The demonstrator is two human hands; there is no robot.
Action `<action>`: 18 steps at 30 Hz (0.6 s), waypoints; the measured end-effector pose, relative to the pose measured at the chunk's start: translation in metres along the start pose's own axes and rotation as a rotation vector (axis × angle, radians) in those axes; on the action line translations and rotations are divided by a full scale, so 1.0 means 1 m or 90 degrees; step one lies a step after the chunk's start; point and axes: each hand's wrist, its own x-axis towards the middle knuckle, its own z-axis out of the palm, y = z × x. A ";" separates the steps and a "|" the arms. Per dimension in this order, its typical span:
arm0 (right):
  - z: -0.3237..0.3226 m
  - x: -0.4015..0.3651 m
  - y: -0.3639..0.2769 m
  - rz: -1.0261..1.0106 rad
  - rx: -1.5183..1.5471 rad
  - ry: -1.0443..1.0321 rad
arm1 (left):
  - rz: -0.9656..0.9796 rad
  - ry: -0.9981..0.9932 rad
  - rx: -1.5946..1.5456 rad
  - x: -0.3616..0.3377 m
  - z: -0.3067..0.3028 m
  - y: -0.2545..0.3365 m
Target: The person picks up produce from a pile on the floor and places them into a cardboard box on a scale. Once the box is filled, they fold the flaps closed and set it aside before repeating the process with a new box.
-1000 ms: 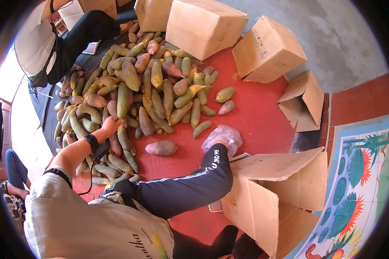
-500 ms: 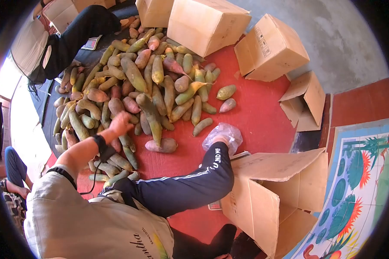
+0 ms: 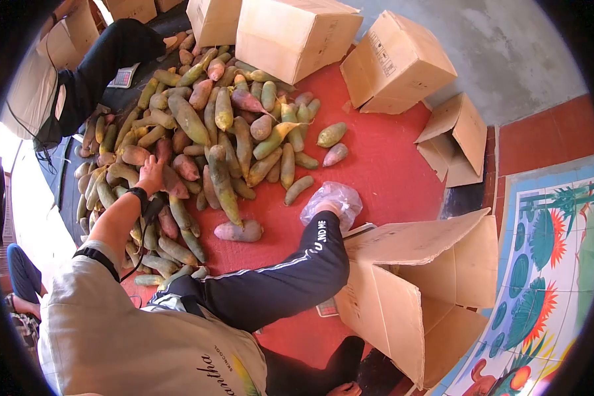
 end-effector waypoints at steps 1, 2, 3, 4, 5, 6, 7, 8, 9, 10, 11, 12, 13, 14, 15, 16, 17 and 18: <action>0.000 0.000 0.000 0.009 -0.003 -0.010 | 0.038 0.022 0.011 0.004 0.013 -0.005; -0.001 0.000 0.000 0.019 -0.006 -0.019 | 0.077 0.045 0.022 0.003 0.017 -0.007; 0.000 -0.001 0.002 0.021 -0.007 -0.017 | 0.079 0.046 0.021 0.000 0.020 -0.010; 0.002 -0.003 0.004 0.017 -0.008 -0.011 | 0.089 0.034 0.053 -0.002 0.022 -0.011; 0.003 -0.003 0.003 0.014 -0.010 -0.004 | 0.098 0.022 0.085 -0.007 0.021 -0.010; 0.003 -0.003 0.002 0.018 -0.008 -0.002 | 0.100 0.026 0.085 -0.013 0.018 -0.009; 0.003 -0.002 0.002 0.011 -0.007 0.002 | 0.090 -0.025 0.089 -0.020 0.016 -0.007; 0.001 -0.001 0.001 0.006 -0.008 0.006 | 0.081 -0.078 0.094 -0.027 0.015 -0.004; -0.001 -0.001 0.000 0.011 -0.008 0.008 | 0.066 -0.066 0.134 -0.031 0.016 0.000; -0.003 0.000 -0.002 0.032 0.010 -0.006 | 0.069 -0.060 0.134 -0.035 0.014 0.001; -0.004 0.002 -0.005 0.052 0.031 -0.018 | 0.069 -0.112 0.112 -0.039 0.011 0.003; -0.005 0.003 -0.005 0.056 0.034 -0.012 | 0.069 -0.164 0.090 -0.043 0.008 0.005; -0.005 0.003 -0.006 0.047 0.042 0.000 | 0.069 -0.203 0.071 -0.045 0.006 0.006; -0.006 0.003 -0.007 0.040 0.049 0.011 | 0.073 -0.195 0.071 -0.048 0.004 0.006; -0.008 0.001 -0.007 0.047 0.051 0.015 | 0.095 -0.231 0.011 -0.053 0.003 0.006; -0.009 0.000 -0.006 0.058 0.058 0.000 | 0.117 -0.268 -0.049 -0.058 0.000 0.005; -0.009 -0.001 -0.006 0.069 0.065 -0.015 | 0.120 -0.262 -0.047 -0.065 -0.006 0.008; -0.009 -0.002 -0.004 0.074 0.068 -0.012 | 0.164 -0.247 -0.105 -0.075 -0.016 0.015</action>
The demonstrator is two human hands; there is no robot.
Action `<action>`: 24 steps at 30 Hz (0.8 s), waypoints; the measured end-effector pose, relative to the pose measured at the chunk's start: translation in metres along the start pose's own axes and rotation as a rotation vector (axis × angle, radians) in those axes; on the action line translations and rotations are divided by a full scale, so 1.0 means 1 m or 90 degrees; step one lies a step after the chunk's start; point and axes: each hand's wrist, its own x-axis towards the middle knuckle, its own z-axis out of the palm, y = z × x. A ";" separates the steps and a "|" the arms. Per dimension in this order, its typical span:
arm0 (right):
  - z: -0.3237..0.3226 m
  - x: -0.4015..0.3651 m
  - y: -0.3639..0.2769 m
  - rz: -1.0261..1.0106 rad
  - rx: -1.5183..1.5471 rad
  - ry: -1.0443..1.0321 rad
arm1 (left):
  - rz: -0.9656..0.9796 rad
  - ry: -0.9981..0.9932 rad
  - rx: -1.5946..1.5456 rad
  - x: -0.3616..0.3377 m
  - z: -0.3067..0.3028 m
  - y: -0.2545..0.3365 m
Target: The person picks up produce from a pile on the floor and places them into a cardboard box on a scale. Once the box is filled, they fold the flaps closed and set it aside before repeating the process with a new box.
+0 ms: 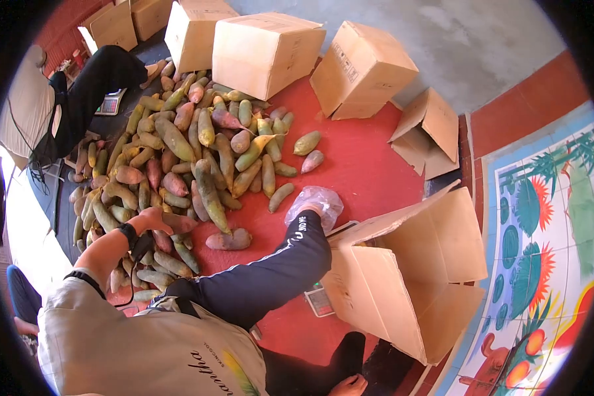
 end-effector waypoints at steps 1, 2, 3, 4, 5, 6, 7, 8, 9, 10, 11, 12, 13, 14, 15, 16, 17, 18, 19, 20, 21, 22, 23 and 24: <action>0.001 -0.001 0.001 -0.002 0.006 0.009 | 0.055 0.018 -0.045 -0.010 -0.007 0.012; 0.001 -0.002 0.003 -0.005 0.012 0.019 | 0.059 0.024 -0.044 -0.017 -0.015 0.026; 0.002 -0.003 0.005 -0.001 0.015 0.024 | 0.145 0.048 -0.097 -0.025 -0.025 0.042; 0.004 -0.003 0.007 0.000 0.015 0.036 | 0.232 0.073 -0.151 -0.033 -0.036 0.060; 0.005 -0.003 0.008 0.002 0.016 0.049 | 0.274 0.111 -0.167 -0.044 -0.049 0.082; 0.005 -0.003 0.008 0.005 0.020 0.055 | 0.316 0.150 -0.183 -0.055 -0.064 0.105; 0.004 -0.004 0.007 0.005 0.026 0.064 | 0.394 0.184 -0.228 -0.066 -0.079 0.129; 0.004 -0.005 0.006 0.006 0.032 0.073 | 0.472 0.218 -0.271 -0.078 -0.093 0.154; 0.005 -0.006 0.009 0.011 0.034 0.078 | 0.541 0.291 -0.280 -0.096 -0.107 0.179; 0.008 -0.009 0.012 0.004 0.029 0.077 | 0.609 0.363 -0.288 -0.113 -0.120 0.205; 0.011 -0.011 0.017 -0.002 0.024 0.075 | 0.669 0.399 -0.288 -0.123 -0.131 0.229; 0.017 -0.014 0.022 0.005 0.023 0.080 | 0.729 0.434 -0.288 -0.133 -0.141 0.252; 0.023 -0.016 0.025 0.025 0.043 0.067 | 0.784 0.475 -0.305 -0.146 -0.148 0.276; 0.029 -0.019 0.030 0.047 0.062 0.053 | 0.839 0.513 -0.323 -0.159 -0.154 0.298; 0.034 -0.021 0.034 0.056 0.058 0.055 | 0.874 0.492 -0.320 -0.173 -0.162 0.318; 0.038 -0.023 0.038 0.052 0.064 0.064 | 0.909 0.468 -0.317 -0.183 -0.167 0.338; 0.039 -0.025 0.040 0.048 0.069 0.071 | 0.920 0.459 -0.317 -0.187 -0.168 0.358; 0.039 -0.026 0.041 0.058 0.061 0.071 | 0.943 0.494 -0.270 -0.189 -0.167 0.377; 0.040 -0.025 0.040 0.059 0.068 0.066 | 0.965 0.531 -0.222 -0.193 -0.164 0.394; 0.037 -0.025 0.039 0.057 0.075 0.060 | 0.972 0.521 -0.223 -0.198 -0.161 0.409; 0.033 -0.023 0.034 0.059 0.069 0.054 | 0.958 0.495 -0.160 -0.202 -0.158 0.422; 0.031 -0.021 0.032 0.065 0.067 0.054 | 0.941 0.472 -0.096 -0.206 -0.156 0.434; 0.031 -0.022 0.032 0.074 0.075 0.052 | 0.939 0.456 -0.057 -0.204 -0.150 0.445; 0.030 -0.022 0.032 0.081 0.082 0.049 | 0.941 0.451 -0.056 -0.201 -0.144 0.455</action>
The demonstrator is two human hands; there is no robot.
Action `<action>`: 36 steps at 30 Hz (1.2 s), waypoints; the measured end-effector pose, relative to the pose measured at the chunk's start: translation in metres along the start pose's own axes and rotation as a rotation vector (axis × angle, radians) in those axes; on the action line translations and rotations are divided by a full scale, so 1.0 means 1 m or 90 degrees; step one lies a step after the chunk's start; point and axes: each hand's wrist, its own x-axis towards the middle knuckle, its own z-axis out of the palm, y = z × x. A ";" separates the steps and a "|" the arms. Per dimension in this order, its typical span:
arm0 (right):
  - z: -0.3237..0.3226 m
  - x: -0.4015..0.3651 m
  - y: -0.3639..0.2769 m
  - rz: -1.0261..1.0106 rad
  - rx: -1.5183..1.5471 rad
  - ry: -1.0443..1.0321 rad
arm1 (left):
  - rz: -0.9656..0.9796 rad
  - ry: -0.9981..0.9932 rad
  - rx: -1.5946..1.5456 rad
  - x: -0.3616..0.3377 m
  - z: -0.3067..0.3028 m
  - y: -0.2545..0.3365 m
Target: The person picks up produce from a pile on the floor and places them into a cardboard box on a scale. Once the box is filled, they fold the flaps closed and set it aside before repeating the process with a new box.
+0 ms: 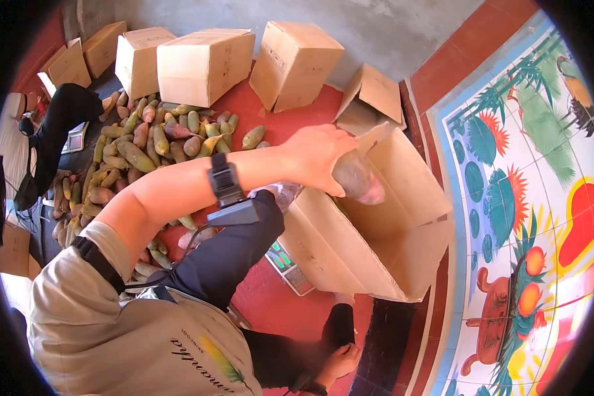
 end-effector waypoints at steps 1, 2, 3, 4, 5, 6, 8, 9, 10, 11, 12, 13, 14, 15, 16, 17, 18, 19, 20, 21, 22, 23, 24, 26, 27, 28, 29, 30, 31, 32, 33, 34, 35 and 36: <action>-0.001 0.000 0.000 0.003 -0.002 -0.002 | -0.003 -0.075 0.028 0.005 0.010 0.000; -0.001 -0.001 0.000 0.000 0.006 0.002 | -0.007 -0.150 0.055 0.006 0.014 0.003; -0.002 0.000 0.000 -0.005 0.016 0.006 | -0.008 -0.153 0.053 0.008 0.018 0.005; -0.001 0.001 0.000 -0.005 0.016 0.004 | -0.013 -0.209 0.075 0.009 0.020 0.006; -0.001 0.001 -0.001 -0.002 0.013 0.012 | -0.019 -0.266 0.097 0.009 0.022 0.006; -0.001 -0.001 -0.001 0.000 0.011 0.019 | -0.023 -0.272 0.098 0.009 0.024 0.005; 0.000 0.000 0.000 0.007 0.013 0.012 | -0.046 -0.223 0.094 0.011 0.027 -0.003; 0.000 0.000 0.001 0.013 0.012 0.011 | -0.050 -0.227 0.094 0.007 0.028 -0.009; 0.000 0.001 0.002 0.010 0.014 0.005 | 0.032 -0.166 0.075 0.001 0.029 -0.016; 0.001 0.001 0.002 0.004 0.017 0.014 | 0.113 -0.105 0.056 -0.007 0.025 -0.022; 0.001 0.000 0.003 -0.001 0.020 0.022 | 0.106 -0.110 0.058 -0.015 0.023 -0.027; 0.001 -0.002 0.004 -0.002 0.022 0.014 | 0.150 -0.028 0.011 -0.024 0.019 -0.033; 0.002 -0.002 0.006 0.002 0.020 0.012 | 0.195 0.057 -0.036 -0.034 0.014 -0.039; 0.002 -0.003 0.006 0.007 0.018 0.010 | 0.215 0.112 -0.076 -0.043 0.008 -0.047; 0.002 -0.004 0.007 0.007 0.020 0.005 | 0.211 0.108 -0.074 -0.056 0.001 -0.055; 0.002 -0.004 0.008 0.005 0.019 0.006 | 0.152 0.091 -0.044 -0.073 -0.011 -0.062; 0.002 -0.003 0.009 0.002 0.019 0.007 | 0.092 0.074 -0.014 -0.091 -0.022 -0.069; 0.003 -0.003 0.010 0.000 0.023 0.001 | 0.020 0.036 0.013 -0.111 -0.029 -0.080; 0.004 -0.003 0.012 0.001 0.023 -0.001 | -0.053 -0.002 0.040 -0.133 -0.034 -0.092; 0.004 -0.003 0.012 0.001 0.023 -0.002 | -0.094 -0.017 0.035 -0.158 -0.037 -0.108; 0.003 -0.003 0.010 -0.004 0.026 -0.007 | -0.135 -0.031 0.029 -0.186 -0.036 -0.125; 0.003 -0.002 0.008 -0.002 0.025 -0.003 | -0.203 -0.053 0.060 -0.218 -0.031 -0.145; 0.002 -0.001 0.007 0.001 0.023 0.001 | -0.271 -0.075 0.090 -0.251 -0.026 -0.160; 0.002 0.000 0.006 -0.008 0.019 -0.001 | -0.432 -0.186 0.137 -0.304 -0.028 -0.165; 0.001 0.001 0.006 -0.015 0.015 -0.001 | -0.501 -0.252 0.168 -0.345 -0.016 -0.186; 0.002 0.000 0.009 -0.020 0.013 -0.006 | -0.570 -0.318 0.197 -0.388 -0.001 -0.210; 0.004 -0.001 0.013 -0.028 0.008 -0.010 | -0.524 -0.470 0.277 -0.420 0.007 -0.220; 0.005 -0.001 0.014 -0.035 0.003 -0.015 | -0.469 -0.622 0.353 -0.447 0.013 -0.225; 0.004 -0.001 0.012 -0.040 0.001 -0.018 | -0.443 -0.723 0.356 -0.471 0.020 -0.227; 0.001 0.000 0.009 -0.042 -0.007 -0.020 | -0.413 -0.823 0.356 -0.491 0.024 -0.226; -0.002 0.001 0.006 -0.044 -0.017 -0.022 | -0.416 -0.824 0.350 -0.512 0.027 -0.221; -0.002 0.002 0.006 -0.049 -0.022 -0.022 | -0.545 -0.712 0.259 -0.530 0.030 -0.216; 0.000 0.001 0.010 -0.054 -0.033 -0.026 | -0.667 -0.594 0.165 -0.541 0.036 -0.210; 0.001 0.000 0.013 -0.057 -0.045 -0.029 | -0.669 -0.594 0.157 -0.536 0.042 -0.202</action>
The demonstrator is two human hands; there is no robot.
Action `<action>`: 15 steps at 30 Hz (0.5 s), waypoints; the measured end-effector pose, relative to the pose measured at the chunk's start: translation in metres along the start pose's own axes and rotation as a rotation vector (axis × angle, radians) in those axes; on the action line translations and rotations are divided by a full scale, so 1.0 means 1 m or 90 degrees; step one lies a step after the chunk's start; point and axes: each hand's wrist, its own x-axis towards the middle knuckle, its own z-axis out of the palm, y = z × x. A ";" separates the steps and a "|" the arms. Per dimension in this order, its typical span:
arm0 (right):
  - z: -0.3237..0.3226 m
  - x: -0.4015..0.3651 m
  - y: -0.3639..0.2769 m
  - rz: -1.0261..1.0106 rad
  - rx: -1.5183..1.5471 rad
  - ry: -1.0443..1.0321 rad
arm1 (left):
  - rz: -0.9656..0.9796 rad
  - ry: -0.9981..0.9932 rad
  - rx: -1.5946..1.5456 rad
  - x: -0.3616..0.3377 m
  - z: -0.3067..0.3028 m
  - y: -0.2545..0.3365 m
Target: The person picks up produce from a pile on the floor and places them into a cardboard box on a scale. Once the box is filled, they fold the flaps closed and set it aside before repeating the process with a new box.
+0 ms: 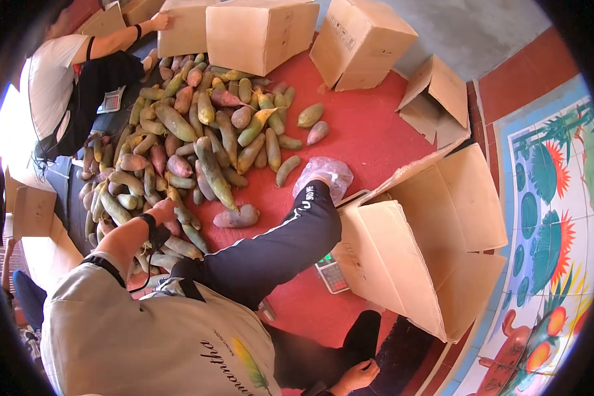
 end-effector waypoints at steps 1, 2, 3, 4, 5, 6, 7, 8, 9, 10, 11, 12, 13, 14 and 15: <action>0.002 0.000 0.003 -0.005 -0.005 0.000 | -0.064 0.001 0.004 -0.002 -0.002 0.014; 0.004 -0.001 0.005 -0.010 -0.002 -0.006 | -0.127 0.001 0.010 -0.006 -0.008 0.028; 0.004 0.001 0.005 -0.014 0.000 -0.011 | -0.049 -0.017 0.096 -0.015 -0.016 0.037; 0.004 0.002 0.004 -0.017 -0.007 -0.009 | -0.043 -0.019 0.091 -0.015 -0.017 0.041; 0.003 0.004 0.001 -0.011 -0.002 -0.012 | -0.023 -0.051 0.143 -0.013 -0.017 0.044; 0.002 0.005 -0.003 -0.004 0.004 -0.016 | -0.002 -0.083 0.196 -0.010 -0.015 0.048; 0.002 0.006 -0.004 -0.002 -0.004 -0.016 | 0.012 -0.076 0.199 0.000 0.002 0.040; 0.002 0.006 -0.004 -0.004 -0.011 -0.013 | 0.018 -0.076 0.193 0.002 0.006 0.040; 0.002 0.007 -0.004 -0.005 -0.013 -0.020 | 0.020 -0.073 0.225 0.004 0.008 0.042; 0.002 0.007 -0.004 -0.005 -0.015 -0.027 | 0.021 -0.069 0.258 0.006 0.011 0.042; 0.001 0.009 -0.007 -0.005 -0.026 -0.032 | 0.021 -0.056 0.241 0.009 0.017 0.040; 0.001 0.011 -0.008 -0.006 -0.030 -0.027 | 0.032 -0.025 0.241 0.011 0.023 0.039; 0.001 0.011 -0.009 -0.004 -0.028 -0.031 | 0.028 -0.059 0.277 0.018 0.025 0.039; 0.001 0.011 -0.009 -0.002 -0.026 -0.037 | 0.024 -0.093 0.314 0.021 0.024 0.042; 0.001 0.011 -0.009 -0.003 -0.030 -0.035 | 0.028 -0.093 0.311 0.023 0.028 0.042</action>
